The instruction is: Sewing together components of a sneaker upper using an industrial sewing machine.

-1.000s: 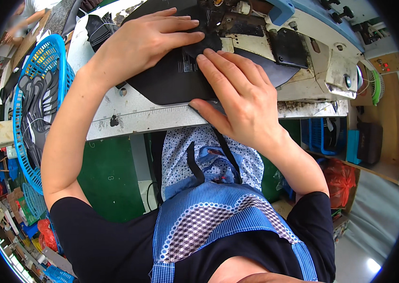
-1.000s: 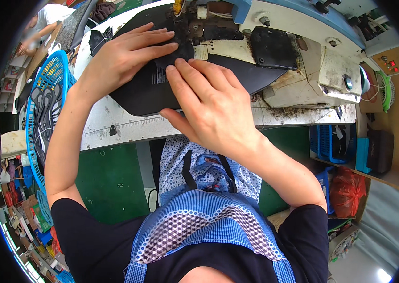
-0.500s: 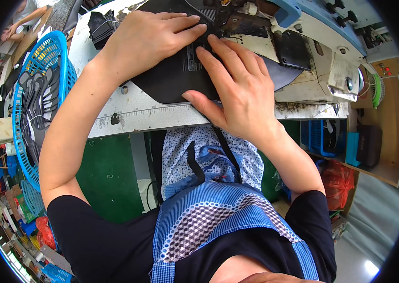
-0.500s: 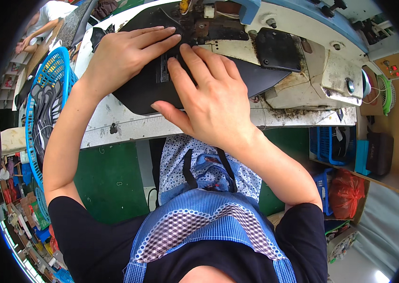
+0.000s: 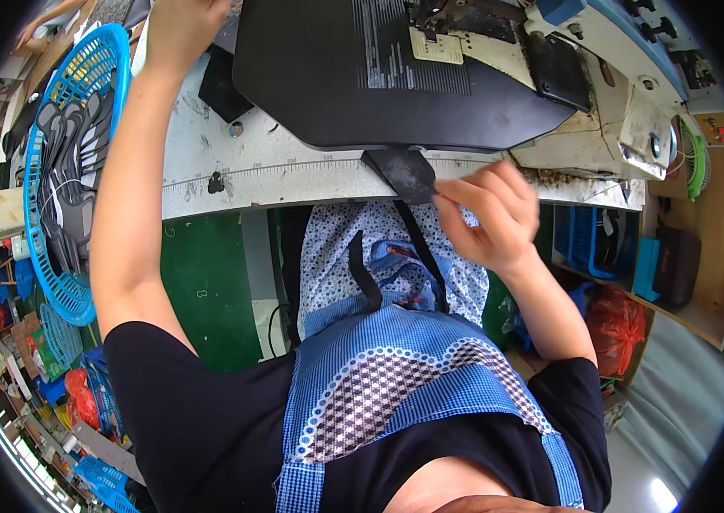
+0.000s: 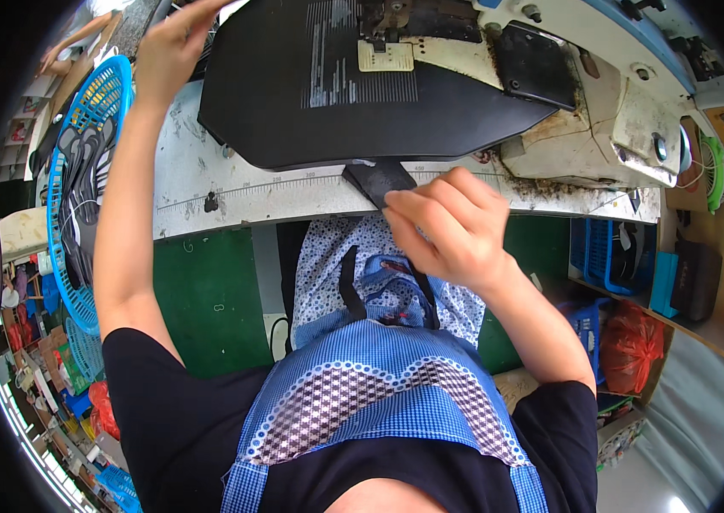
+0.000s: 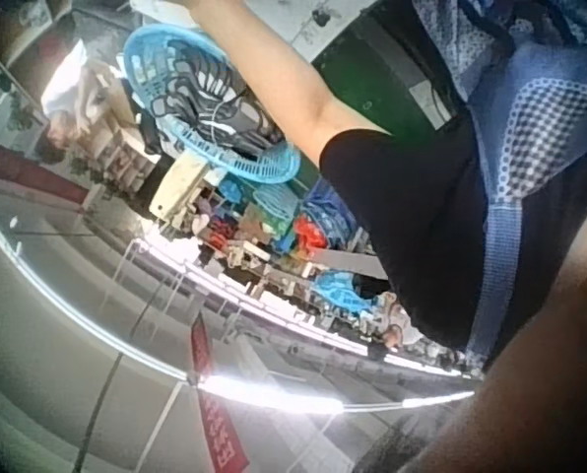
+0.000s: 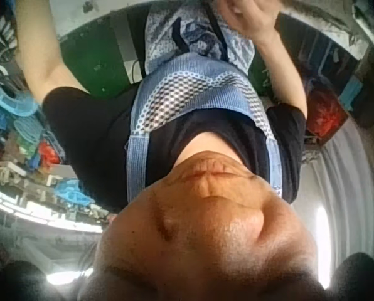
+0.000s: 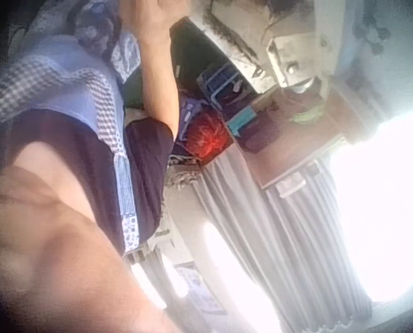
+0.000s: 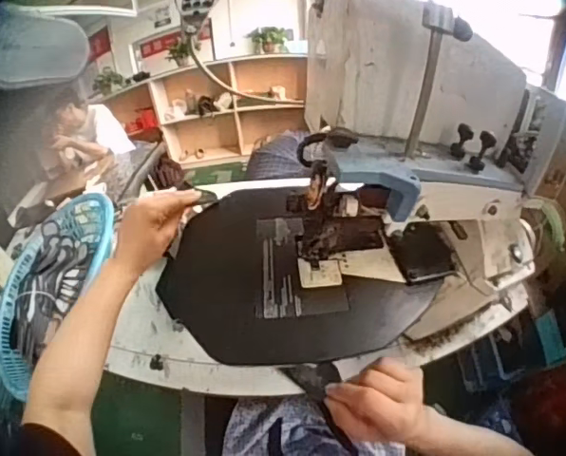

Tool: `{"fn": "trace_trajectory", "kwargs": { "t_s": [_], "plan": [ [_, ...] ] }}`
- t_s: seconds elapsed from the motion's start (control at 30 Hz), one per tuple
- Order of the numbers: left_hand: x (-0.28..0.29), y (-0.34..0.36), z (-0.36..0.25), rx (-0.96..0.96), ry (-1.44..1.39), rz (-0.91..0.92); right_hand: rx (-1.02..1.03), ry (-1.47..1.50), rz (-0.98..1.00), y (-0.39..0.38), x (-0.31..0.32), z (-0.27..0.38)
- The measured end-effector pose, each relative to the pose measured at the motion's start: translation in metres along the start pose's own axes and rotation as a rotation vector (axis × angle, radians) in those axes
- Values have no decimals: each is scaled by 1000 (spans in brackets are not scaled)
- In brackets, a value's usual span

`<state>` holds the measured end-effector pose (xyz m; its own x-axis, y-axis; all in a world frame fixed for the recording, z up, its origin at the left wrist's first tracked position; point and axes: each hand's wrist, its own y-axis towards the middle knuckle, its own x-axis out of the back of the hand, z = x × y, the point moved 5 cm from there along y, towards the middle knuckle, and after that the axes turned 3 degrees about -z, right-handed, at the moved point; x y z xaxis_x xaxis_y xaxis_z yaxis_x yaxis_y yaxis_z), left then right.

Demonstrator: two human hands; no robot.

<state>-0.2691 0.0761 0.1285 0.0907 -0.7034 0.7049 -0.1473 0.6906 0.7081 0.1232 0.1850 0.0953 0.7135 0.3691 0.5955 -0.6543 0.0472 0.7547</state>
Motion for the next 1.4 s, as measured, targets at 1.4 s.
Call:
{"fn": "trace_trajectory", "kwargs": {
  "t_s": [1.4],
  "plan": [
    [13, -5, -219, -28, -301, 103, -79, -233, -93, 65, 21, -16]
  ]
}}
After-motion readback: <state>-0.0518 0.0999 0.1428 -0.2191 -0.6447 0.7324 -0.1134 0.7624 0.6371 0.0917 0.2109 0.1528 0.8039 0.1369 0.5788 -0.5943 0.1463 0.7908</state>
